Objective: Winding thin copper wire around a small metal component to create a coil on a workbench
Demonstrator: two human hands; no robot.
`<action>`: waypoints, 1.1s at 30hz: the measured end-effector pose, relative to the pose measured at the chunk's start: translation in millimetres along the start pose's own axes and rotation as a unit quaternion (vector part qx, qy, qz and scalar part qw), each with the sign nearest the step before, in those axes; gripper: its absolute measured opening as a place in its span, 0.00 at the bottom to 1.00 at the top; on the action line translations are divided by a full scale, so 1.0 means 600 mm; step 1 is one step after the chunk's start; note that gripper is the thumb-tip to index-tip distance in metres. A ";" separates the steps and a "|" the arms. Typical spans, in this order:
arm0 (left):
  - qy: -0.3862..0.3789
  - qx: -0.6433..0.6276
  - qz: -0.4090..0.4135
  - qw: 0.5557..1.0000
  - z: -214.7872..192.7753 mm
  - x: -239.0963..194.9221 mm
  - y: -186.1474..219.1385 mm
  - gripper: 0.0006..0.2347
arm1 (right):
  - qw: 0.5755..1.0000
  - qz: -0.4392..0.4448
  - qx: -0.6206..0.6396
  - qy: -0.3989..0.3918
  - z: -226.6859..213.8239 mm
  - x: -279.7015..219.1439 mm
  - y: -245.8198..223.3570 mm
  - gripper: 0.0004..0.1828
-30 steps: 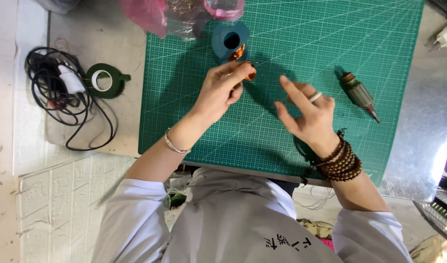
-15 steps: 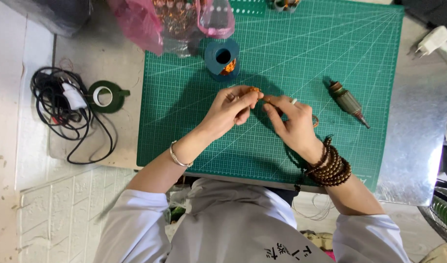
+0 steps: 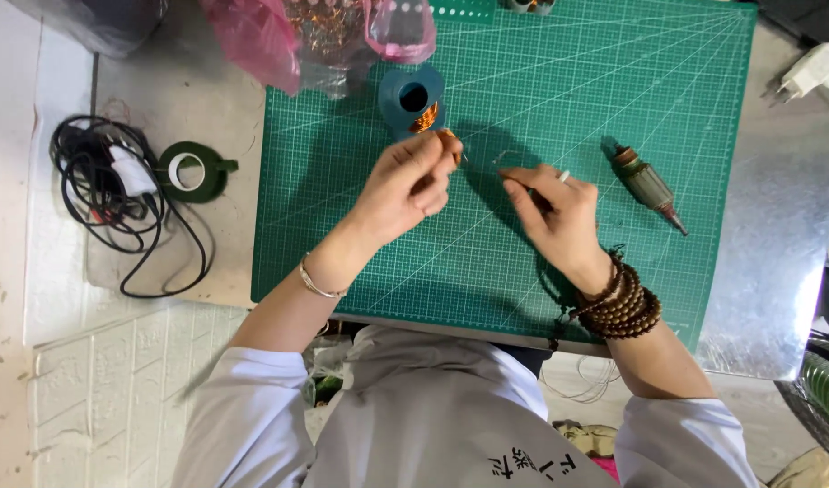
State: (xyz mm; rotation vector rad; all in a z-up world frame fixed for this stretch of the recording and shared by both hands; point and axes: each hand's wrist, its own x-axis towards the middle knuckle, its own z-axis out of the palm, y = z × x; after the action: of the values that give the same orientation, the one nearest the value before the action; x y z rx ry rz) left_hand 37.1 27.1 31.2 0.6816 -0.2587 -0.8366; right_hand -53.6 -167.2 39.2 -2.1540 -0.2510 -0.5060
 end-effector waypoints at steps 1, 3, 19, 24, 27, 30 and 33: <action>0.003 -0.001 0.001 1.000 -0.007 -0.001 0.003 0.09 | 1.000 0.000 0.002 -0.003 0.000 0.000 0.001 0.03; -0.001 -0.043 0.040 0.998 -0.020 0.000 0.011 0.11 | 1.000 -0.009 0.008 -0.018 -0.003 0.002 0.002 0.05; -0.041 0.073 0.051 0.995 0.014 -0.030 0.045 0.13 | 0.966 -0.054 -0.218 -0.128 -0.056 0.059 -0.118 0.24; -0.062 0.120 0.006 0.991 0.029 -0.037 0.057 0.17 | 0.967 -0.113 -0.200 -0.112 -0.022 0.076 -0.106 0.20; -0.073 0.101 0.047 0.991 0.011 -0.026 0.034 0.20 | 0.993 -0.048 -0.072 -0.079 0.011 0.065 -0.052 0.07; -0.088 0.107 0.078 0.987 0.002 -0.020 0.039 0.22 | 0.994 -0.023 -0.027 -0.101 0.036 0.046 -0.057 0.06; -0.077 0.282 0.111 0.950 0.010 -0.020 0.040 0.23 | 0.991 -0.042 -0.059 -0.109 0.033 0.044 -0.075 0.05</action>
State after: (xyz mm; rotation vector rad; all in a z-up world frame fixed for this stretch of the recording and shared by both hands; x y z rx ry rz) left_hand 41.0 44.8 52.1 1.0988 -0.7221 -0.5961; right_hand -40.6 -124.6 72.9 -2.3244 -0.4427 -0.3394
